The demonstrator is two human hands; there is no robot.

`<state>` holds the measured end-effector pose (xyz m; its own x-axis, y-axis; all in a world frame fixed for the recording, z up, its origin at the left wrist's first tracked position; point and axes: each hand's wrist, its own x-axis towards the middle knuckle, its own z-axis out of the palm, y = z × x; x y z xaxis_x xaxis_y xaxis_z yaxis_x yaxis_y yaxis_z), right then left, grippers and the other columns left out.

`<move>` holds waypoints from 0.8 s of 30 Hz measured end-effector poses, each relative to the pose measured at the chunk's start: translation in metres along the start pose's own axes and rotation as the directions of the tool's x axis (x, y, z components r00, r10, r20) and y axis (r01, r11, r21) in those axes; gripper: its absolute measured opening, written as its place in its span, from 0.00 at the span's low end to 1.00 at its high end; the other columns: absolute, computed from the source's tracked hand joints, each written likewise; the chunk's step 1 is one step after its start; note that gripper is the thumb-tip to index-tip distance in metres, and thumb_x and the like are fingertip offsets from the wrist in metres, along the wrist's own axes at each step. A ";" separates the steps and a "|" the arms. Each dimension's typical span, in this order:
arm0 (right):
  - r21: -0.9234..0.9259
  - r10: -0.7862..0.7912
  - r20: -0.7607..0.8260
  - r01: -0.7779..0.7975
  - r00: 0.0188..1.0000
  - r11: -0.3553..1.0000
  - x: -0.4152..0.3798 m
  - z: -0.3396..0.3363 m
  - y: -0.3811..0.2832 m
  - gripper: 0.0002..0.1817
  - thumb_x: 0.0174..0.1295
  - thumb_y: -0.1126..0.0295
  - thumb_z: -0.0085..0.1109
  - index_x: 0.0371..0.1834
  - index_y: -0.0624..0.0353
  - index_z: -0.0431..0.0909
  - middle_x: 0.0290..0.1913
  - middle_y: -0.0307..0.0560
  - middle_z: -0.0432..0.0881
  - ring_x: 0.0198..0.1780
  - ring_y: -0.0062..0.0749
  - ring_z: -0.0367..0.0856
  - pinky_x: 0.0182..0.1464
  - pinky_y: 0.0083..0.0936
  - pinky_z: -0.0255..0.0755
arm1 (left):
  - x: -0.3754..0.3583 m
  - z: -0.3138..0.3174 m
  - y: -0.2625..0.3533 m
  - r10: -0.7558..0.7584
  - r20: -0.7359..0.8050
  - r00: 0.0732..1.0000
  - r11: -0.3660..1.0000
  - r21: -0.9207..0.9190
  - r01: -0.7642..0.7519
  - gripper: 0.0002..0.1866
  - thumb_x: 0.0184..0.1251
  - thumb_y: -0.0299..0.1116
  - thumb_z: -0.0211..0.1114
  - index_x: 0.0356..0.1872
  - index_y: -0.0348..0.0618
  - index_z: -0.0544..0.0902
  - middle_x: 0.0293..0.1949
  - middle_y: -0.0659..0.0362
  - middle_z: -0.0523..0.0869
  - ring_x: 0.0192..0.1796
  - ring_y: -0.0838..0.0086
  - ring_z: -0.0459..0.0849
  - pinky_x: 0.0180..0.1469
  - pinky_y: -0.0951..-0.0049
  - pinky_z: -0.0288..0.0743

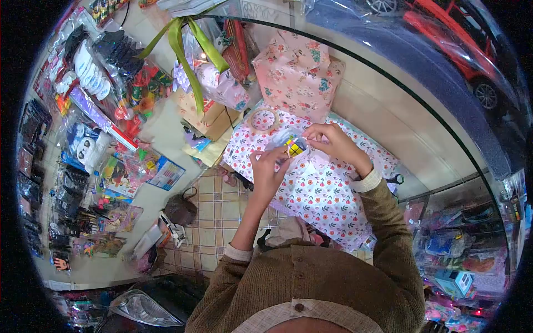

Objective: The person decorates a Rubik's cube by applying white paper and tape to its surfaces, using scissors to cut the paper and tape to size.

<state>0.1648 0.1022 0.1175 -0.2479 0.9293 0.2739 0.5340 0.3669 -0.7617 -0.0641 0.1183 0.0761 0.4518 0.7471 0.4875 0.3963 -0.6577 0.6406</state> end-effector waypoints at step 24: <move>0.119 -0.010 -0.072 0.019 0.997 0.993 -0.014 0.006 -0.004 0.08 0.54 0.72 0.71 0.35 0.61 0.85 0.40 0.44 0.82 0.45 0.30 0.80 0.48 0.24 0.72 | -0.007 -0.014 -0.015 -0.080 0.007 0.997 0.992 -0.100 0.080 0.33 0.60 0.32 0.70 0.66 0.45 0.68 0.34 0.65 0.89 0.49 0.78 0.82 0.69 0.64 0.47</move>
<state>0.1607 0.0876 0.1134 -0.1946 0.9261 0.3232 0.4295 0.3767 -0.8208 -0.0841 0.1247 0.0710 0.4239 0.7968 0.4306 0.3498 -0.5826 0.7336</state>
